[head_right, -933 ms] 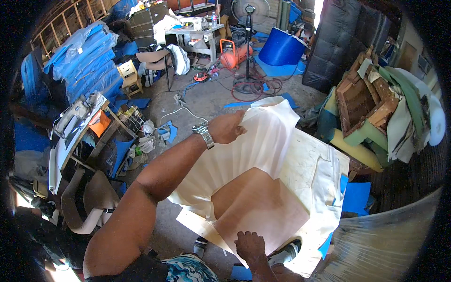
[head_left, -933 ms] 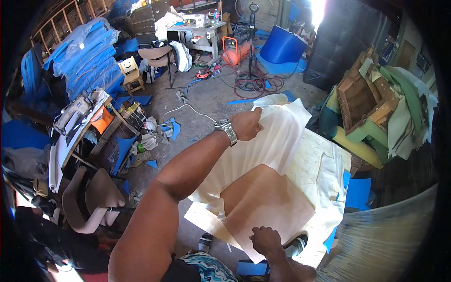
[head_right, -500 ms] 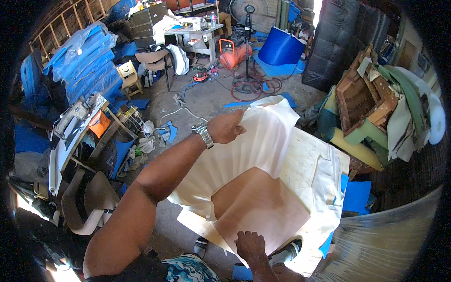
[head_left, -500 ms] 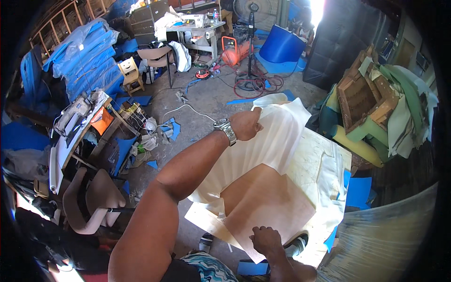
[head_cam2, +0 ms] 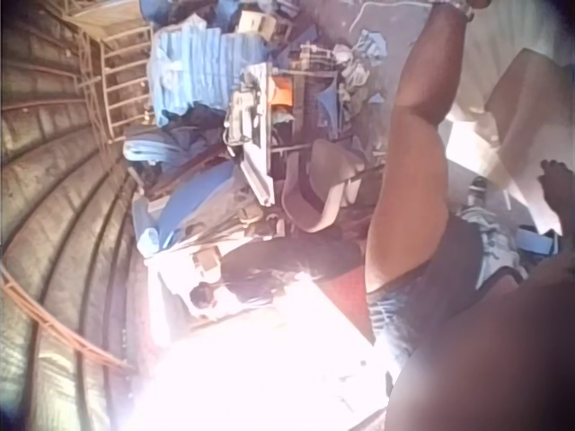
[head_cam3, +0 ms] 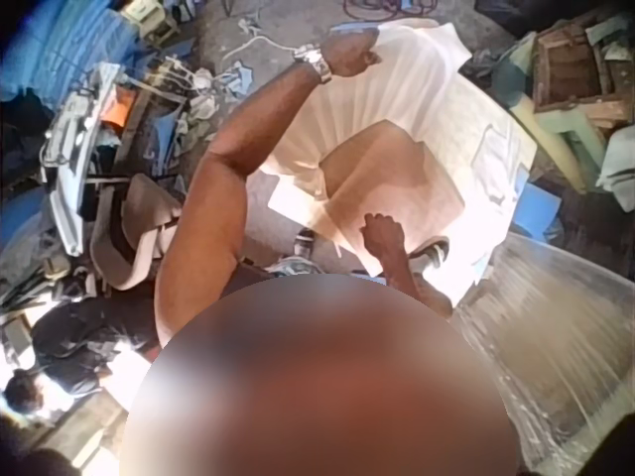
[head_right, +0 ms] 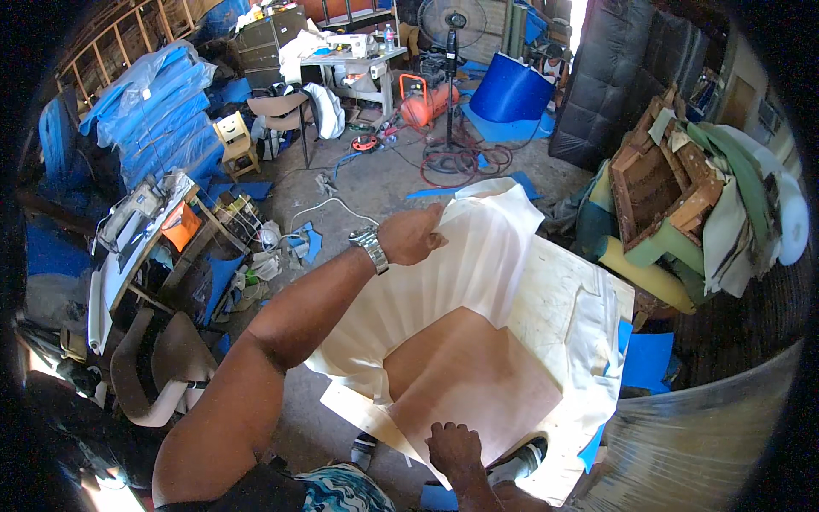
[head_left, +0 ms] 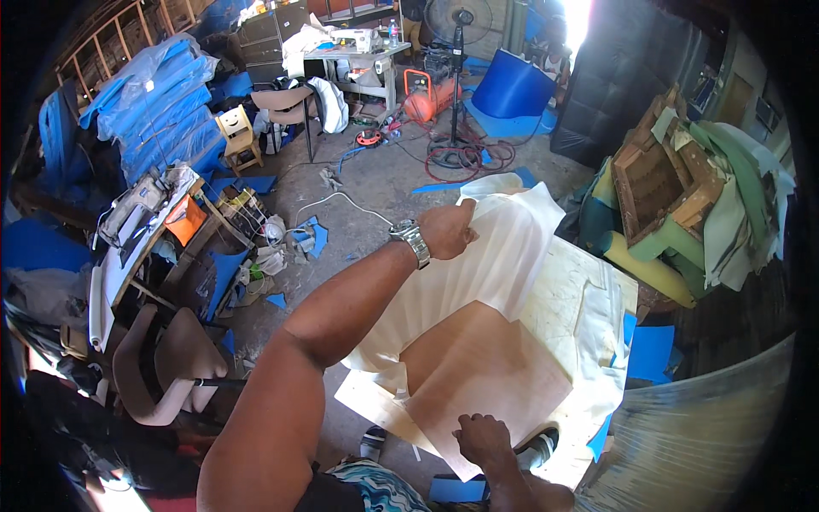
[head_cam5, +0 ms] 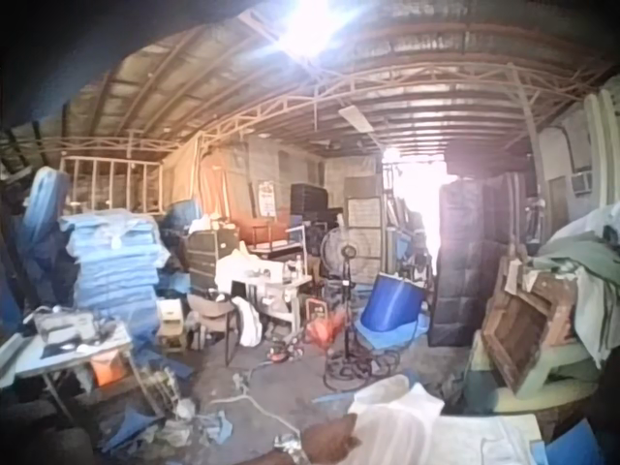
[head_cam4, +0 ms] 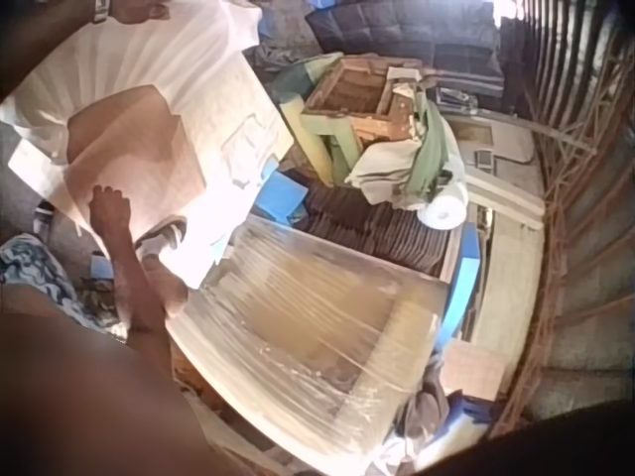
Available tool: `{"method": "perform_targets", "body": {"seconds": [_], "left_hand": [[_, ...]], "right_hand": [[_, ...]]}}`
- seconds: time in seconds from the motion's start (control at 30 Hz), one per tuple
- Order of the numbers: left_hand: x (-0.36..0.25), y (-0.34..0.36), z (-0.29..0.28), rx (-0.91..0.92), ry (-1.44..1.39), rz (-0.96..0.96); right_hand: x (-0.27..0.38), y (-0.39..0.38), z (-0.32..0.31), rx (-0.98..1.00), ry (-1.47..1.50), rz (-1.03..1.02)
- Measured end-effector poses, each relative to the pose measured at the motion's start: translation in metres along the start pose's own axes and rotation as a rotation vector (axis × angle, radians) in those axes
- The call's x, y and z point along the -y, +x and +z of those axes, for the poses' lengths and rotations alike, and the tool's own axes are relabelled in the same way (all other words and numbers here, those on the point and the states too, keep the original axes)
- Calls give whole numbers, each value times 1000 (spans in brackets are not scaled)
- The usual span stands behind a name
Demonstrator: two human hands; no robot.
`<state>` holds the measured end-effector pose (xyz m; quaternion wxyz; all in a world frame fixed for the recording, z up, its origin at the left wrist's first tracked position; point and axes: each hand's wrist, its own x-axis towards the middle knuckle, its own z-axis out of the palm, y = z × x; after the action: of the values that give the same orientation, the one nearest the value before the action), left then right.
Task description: Positioning and aligning fabric over a foam and wood panel for furniture upholstery.
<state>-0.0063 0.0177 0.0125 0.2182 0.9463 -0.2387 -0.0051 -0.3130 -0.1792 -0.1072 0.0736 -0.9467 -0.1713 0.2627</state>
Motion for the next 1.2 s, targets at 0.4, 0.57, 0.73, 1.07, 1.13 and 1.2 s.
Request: {"method": "perform_targets", "body": {"seconds": [0.4,0.57,0.73,1.07,1.13,1.2], "left_hand": [[-1,0,0,1,-5,-18],[-2,1,-2,29,-3,-30],[0,1,-1,28,-15,-19],[-3,-1,-3,16,5,-18],[-3,-1,-2,12,8,-15],[-2,0,-1,-3,-12,-5]], "right_hand": [[2,1,-3,34,-5,12],[5,-1,-12,73,13,25],[5,-1,-13,61,17,24],[5,-1,-13,75,33,28],[5,-1,-13,69,41,27],[5,0,-12,94,17,47]]}}
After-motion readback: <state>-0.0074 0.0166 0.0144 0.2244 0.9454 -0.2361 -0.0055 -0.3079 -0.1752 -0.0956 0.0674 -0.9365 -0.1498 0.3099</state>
